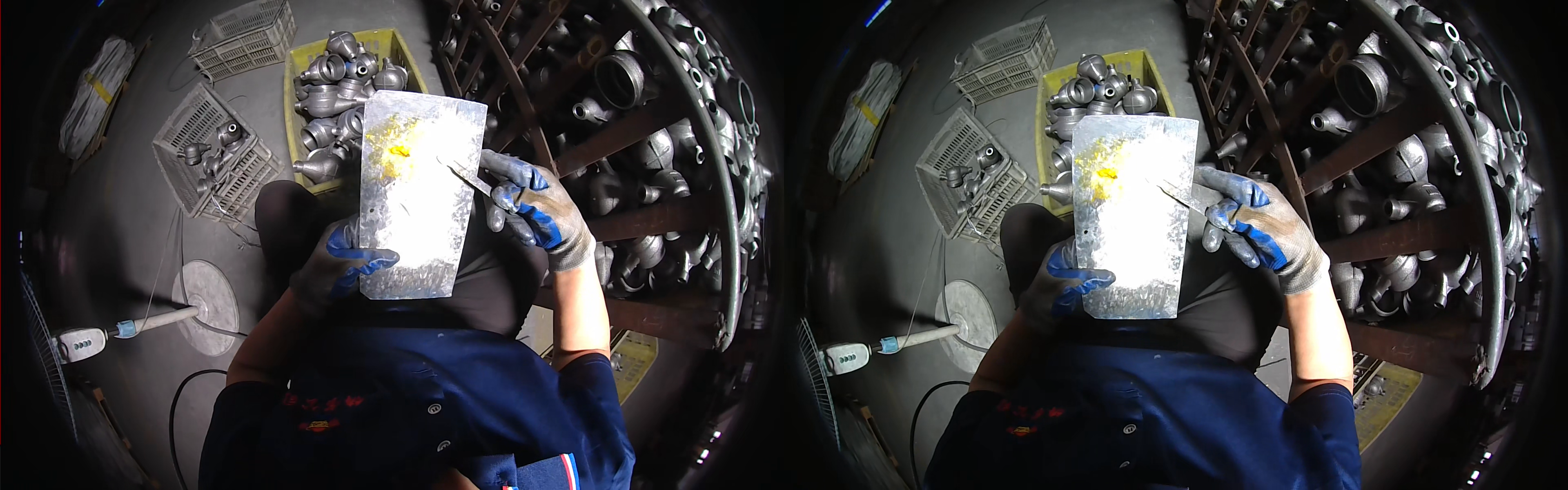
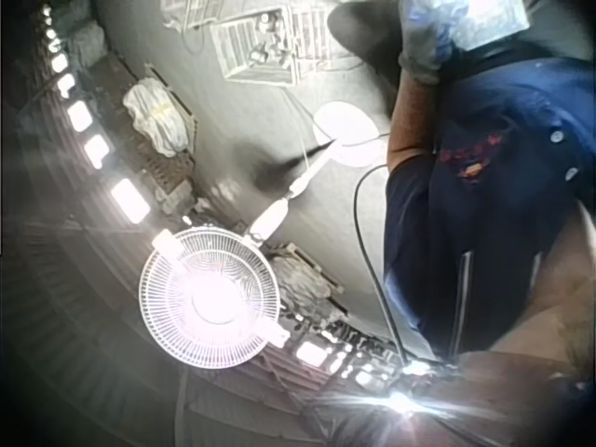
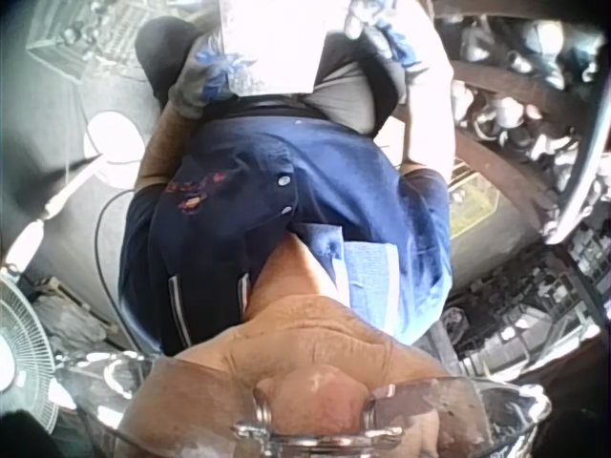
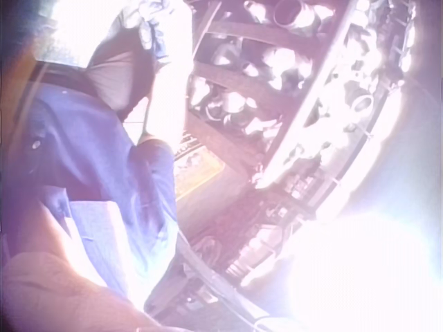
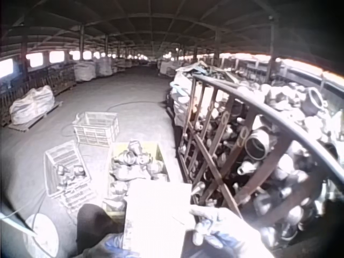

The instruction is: Cleaning and deburring metal casting parts using a small scraper tool.

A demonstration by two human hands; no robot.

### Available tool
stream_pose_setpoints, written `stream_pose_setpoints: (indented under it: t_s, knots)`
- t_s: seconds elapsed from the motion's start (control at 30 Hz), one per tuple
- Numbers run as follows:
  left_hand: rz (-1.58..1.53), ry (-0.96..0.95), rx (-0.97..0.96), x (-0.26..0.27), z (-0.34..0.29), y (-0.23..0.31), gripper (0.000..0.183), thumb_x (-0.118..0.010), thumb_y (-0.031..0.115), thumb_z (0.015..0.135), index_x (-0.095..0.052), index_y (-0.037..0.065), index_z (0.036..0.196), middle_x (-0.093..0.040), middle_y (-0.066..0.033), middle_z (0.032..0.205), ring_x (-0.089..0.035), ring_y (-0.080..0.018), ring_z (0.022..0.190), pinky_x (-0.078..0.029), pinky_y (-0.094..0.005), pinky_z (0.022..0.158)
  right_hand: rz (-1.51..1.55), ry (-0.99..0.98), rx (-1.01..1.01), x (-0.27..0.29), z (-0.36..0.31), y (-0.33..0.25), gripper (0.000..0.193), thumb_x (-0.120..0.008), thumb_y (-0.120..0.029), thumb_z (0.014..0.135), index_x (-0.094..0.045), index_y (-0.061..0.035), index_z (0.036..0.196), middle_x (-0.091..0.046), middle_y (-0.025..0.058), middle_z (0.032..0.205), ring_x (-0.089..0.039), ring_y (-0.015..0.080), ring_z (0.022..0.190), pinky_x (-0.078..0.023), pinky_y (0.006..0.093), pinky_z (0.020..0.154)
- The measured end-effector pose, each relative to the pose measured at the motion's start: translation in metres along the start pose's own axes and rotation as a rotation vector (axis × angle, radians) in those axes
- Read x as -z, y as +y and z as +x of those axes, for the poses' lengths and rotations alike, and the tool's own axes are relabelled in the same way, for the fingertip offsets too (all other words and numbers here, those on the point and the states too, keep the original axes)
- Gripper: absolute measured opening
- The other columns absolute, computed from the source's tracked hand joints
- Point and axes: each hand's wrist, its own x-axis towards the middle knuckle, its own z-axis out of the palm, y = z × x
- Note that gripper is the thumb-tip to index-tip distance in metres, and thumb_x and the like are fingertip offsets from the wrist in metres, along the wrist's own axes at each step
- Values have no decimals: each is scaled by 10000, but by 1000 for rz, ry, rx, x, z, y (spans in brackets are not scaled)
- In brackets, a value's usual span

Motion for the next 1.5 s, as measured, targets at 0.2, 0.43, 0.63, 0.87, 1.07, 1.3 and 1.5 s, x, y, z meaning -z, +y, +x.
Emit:
stream_pose_setpoints:
  t_s: [0.2, 0.43, 0.63, 0.87, 1.07, 1.3, 1.5]
  knots:
    - [82, 8, 30, 1, 0, 1, 711, -732, 200, 671, -455, -54, 1275, -598, -131, 1141, -613, -217, 1037, -491, -363, 940, -146, 104, -130, -8, 1, -11, 563, -619, -137, 839, -432, 57, 1333, -648, 109, 712, -443, 46, 398, -325, 172, 374]
    - [163, 20, -3, 7, 2, -3, 716, -742, 180, 666, -454, -52, 1279, -611, -129, 1140, -626, -219, 1034, -503, -359, 934, -782, 316, 197, -11, 2, 7, 453, -570, -25, 817, -546, -47, 1269, -686, 84, 847, -621, 145, 638, -485, 263, 576]
    - [177, 140, 58, -13, 2, 6, 616, -697, 127, 693, -487, -48, 1245, -617, -106, 1104, -626, -180, 989, -496, -317, 915, -1168, 574, 289, -40, -4, 3, 312, -627, -14, 765, -672, -90, 1064, -664, 130, 966, -652, 296, 879, -518, 352, 767]
    - [61, 50, -18, 0, 3, -12, 555, -684, 58, 736, -485, -44, 1245, -618, -139, 1120, -622, -223, 1033, -497, -352, 928, -1076, 448, 429, -62, -11, 10, 339, -651, -44, 771, -667, -115, 1103, -634, 113, 880, -629, 288, 802, -507, 348, 706]
    - [150, 100, 10, -12, 0, -8, 549, -677, 91, 745, -493, -39, 1245, -622, -102, 1088, -620, -169, 985, -493, -311, 914, -1210, 432, 396, -63, -8, 15, 475, -644, -36, 724, -635, -188, 1174, -587, 91, 821, -604, 292, 756, -498, 388, 662]
    - [132, 42, -23, -9, -3, -9, 588, -652, 89, 743, -456, -47, 1281, -617, -121, 1119, -616, -189, 1024, -489, -326, 937, -1236, 420, 385, -65, -6, 13, 480, -648, -42, 725, -636, -213, 1174, -582, 81, 814, -603, 288, 752, -495, 391, 654]
    - [136, 22, -38, -4, -4, -13, 650, -683, 127, 737, -424, -47, 1307, -610, -135, 1149, -609, -208, 1060, -478, -342, 962, -1235, 427, 268, -72, -7, 5, 290, -639, -13, 787, -674, -52, 1073, -678, 128, 998, -658, 274, 881, -513, 318, 775]
